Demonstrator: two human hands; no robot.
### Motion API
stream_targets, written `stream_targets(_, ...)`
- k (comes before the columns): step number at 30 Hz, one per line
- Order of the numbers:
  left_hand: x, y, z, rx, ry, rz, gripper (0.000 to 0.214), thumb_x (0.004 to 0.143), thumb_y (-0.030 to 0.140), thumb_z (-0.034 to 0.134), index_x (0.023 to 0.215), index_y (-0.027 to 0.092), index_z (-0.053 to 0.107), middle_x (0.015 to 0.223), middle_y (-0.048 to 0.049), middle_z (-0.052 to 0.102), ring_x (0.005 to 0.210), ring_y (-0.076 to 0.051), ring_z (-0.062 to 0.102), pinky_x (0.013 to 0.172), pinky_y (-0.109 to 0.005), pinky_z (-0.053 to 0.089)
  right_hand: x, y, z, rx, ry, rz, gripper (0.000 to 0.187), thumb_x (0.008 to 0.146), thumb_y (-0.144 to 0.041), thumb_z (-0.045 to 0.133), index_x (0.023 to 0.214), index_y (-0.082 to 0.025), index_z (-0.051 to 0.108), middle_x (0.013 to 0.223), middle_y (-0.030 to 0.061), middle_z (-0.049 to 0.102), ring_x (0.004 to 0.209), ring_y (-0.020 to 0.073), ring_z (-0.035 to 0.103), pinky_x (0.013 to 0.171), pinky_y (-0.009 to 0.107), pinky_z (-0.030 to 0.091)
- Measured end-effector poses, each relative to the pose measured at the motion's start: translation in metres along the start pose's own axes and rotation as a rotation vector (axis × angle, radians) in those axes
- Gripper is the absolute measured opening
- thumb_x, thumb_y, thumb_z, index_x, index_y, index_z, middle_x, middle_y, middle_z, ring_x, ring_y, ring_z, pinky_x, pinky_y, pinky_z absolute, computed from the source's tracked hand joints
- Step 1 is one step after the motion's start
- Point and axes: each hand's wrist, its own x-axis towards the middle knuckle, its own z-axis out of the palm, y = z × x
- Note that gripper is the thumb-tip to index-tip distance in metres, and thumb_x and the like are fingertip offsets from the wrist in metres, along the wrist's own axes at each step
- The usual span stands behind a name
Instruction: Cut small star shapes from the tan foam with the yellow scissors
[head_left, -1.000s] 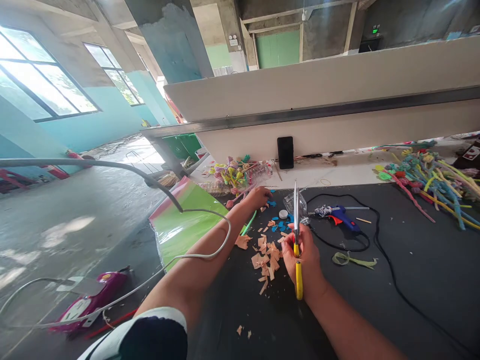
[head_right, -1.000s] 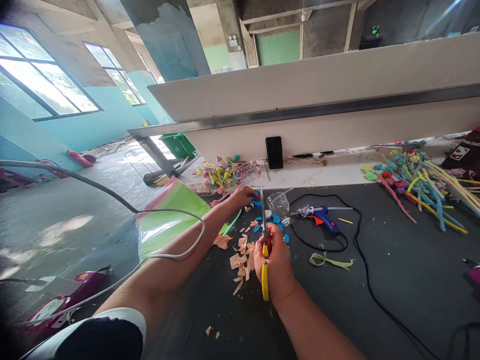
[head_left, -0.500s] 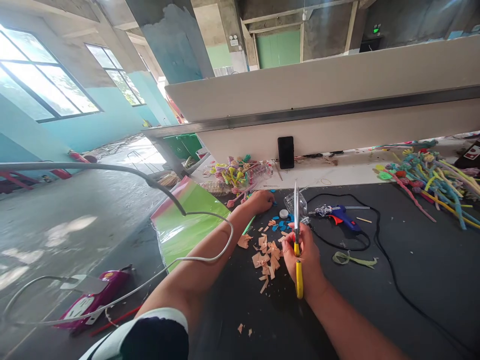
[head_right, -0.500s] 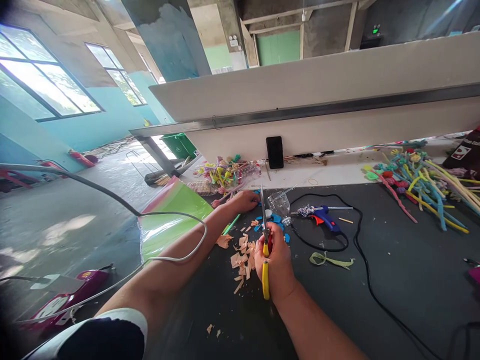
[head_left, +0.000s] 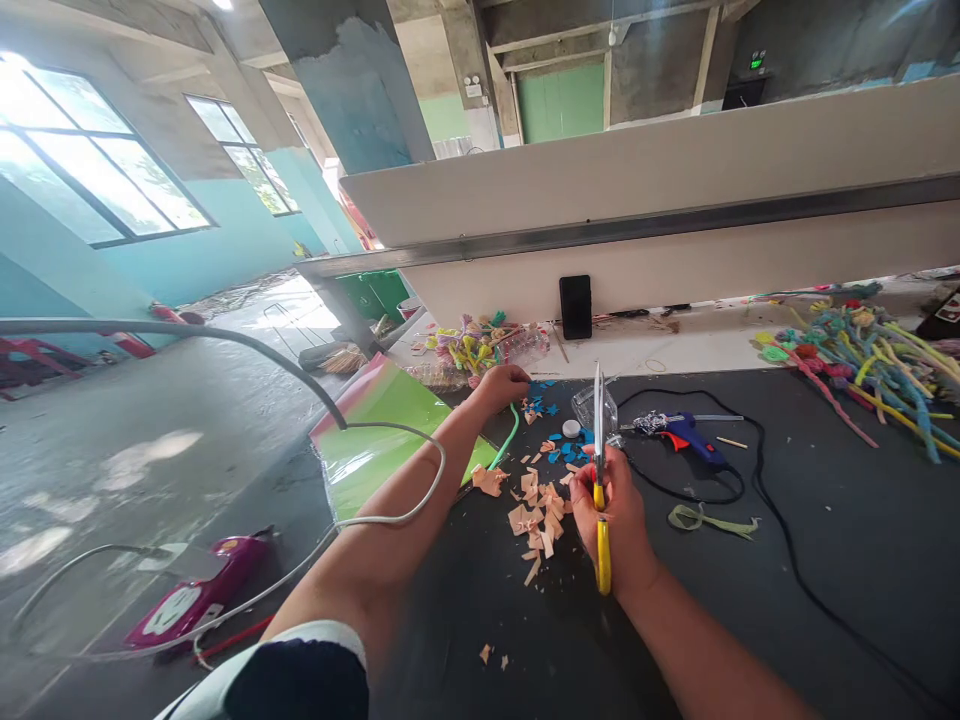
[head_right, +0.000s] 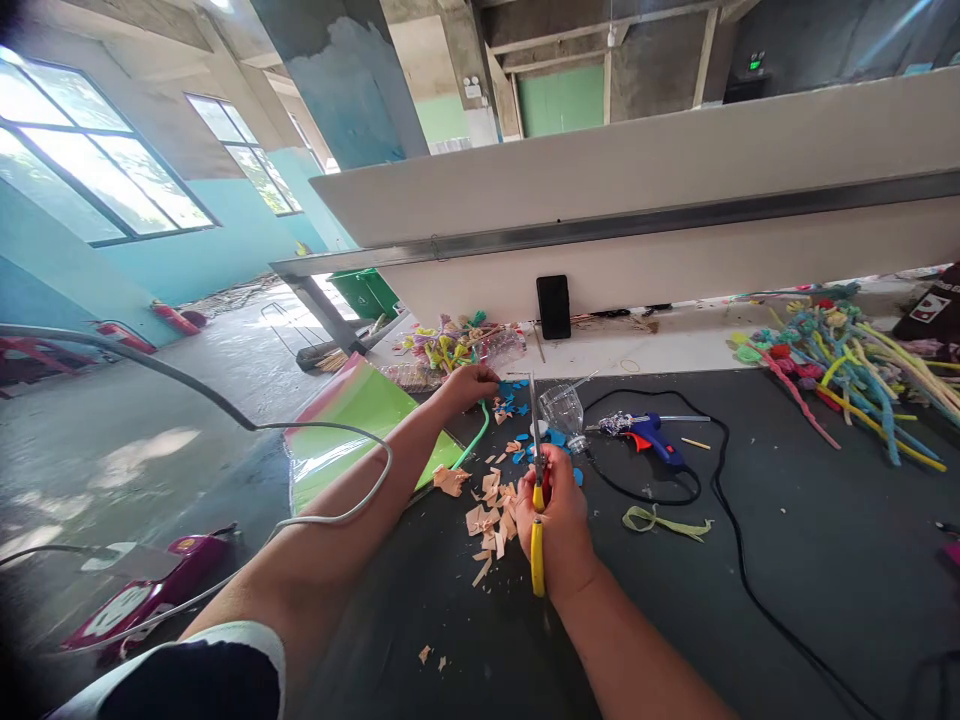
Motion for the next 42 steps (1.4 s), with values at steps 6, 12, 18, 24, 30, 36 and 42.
stream_targets(6,-0.023,0.011,-0.009,-0.143,-0.032,-0.025,0.017,0.065,0.027,0.063,0.075,0.013,0.066,0.055,0.0011,0.062,0.052,-0.011,0.053,0.052,-0.021,0.041,0.003,-0.001,-0.001,0.083,0.049,0.013,0.030,0.075,-0.029,0.058,0.103,-0.025,0.046,0.073,-0.0042,0.055,0.065,0.0137,0.058,0.065,0.028,0.049)
stream_targets(12,-0.064,0.024,0.006,-0.283,-0.182,0.008,0.019,0.067,0.031,0.067,0.074,0.014,0.065,0.060,0.0002,0.062,0.057,-0.011,0.055,0.056,-0.022,0.042,0.008,0.001,-0.002,0.192,0.066,0.071,0.037,0.072,-0.029,0.064,0.104,-0.025,0.045,0.073,-0.0052,0.055,0.064,0.0136,0.057,0.061,0.027,0.048)
stream_targets(18,-0.103,0.043,0.011,-0.446,-0.343,0.000,0.027,0.070,0.040,0.066,0.076,0.014,0.061,0.064,-0.0007,0.062,0.060,-0.011,0.056,0.060,-0.023,0.044,0.011,-0.005,-0.004,0.304,0.050,0.124,0.038,0.071,-0.029,0.066,0.101,-0.026,0.044,0.071,-0.0063,0.054,0.060,0.0126,0.054,0.051,0.023,0.043)
stream_targets(24,-0.127,0.064,0.019,-0.555,-0.462,-0.022,0.028,0.066,0.038,0.070,0.077,0.013,0.063,0.065,0.0002,0.062,0.058,-0.010,0.056,0.060,-0.023,0.043,0.011,-0.004,-0.004,0.294,-0.015,0.076,0.044,0.068,-0.028,0.069,0.102,-0.026,0.042,0.072,-0.0064,0.055,0.063,0.0140,0.057,0.060,0.028,0.048)
stream_targets(30,-0.139,0.074,0.021,-0.608,-0.463,-0.044,0.027,0.064,0.036,0.072,0.076,0.013,0.063,0.065,-0.0005,0.064,0.060,-0.011,0.058,0.060,-0.023,0.043,0.007,-0.003,-0.006,0.229,-0.083,0.094,0.043,0.068,-0.024,0.068,0.105,-0.026,0.045,0.078,-0.0054,0.053,0.060,0.0124,0.056,0.051,0.024,0.048)
stream_targets(36,-0.152,0.068,0.004,-0.633,-0.358,-0.092,0.032,0.067,0.042,0.070,0.077,0.013,0.062,0.068,-0.0011,0.064,0.059,-0.010,0.057,0.058,-0.022,0.042,0.002,-0.007,-0.008,0.301,-0.146,0.140,0.037,0.074,-0.027,0.065,0.104,-0.027,0.044,0.072,-0.0085,0.051,0.047,0.0089,0.051,0.038,0.019,0.043)
stream_targets(42,-0.169,0.069,0.014,-0.663,-0.356,-0.105,0.035,0.068,0.046,0.070,0.079,0.014,0.063,0.066,-0.0003,0.064,0.058,-0.010,0.057,0.053,-0.021,0.038,-0.002,-0.009,-0.005,0.283,-0.148,0.103,0.039,0.071,-0.027,0.071,0.101,-0.025,0.047,0.070,-0.0085,0.056,0.052,0.0077,0.054,0.047,0.018,0.047)
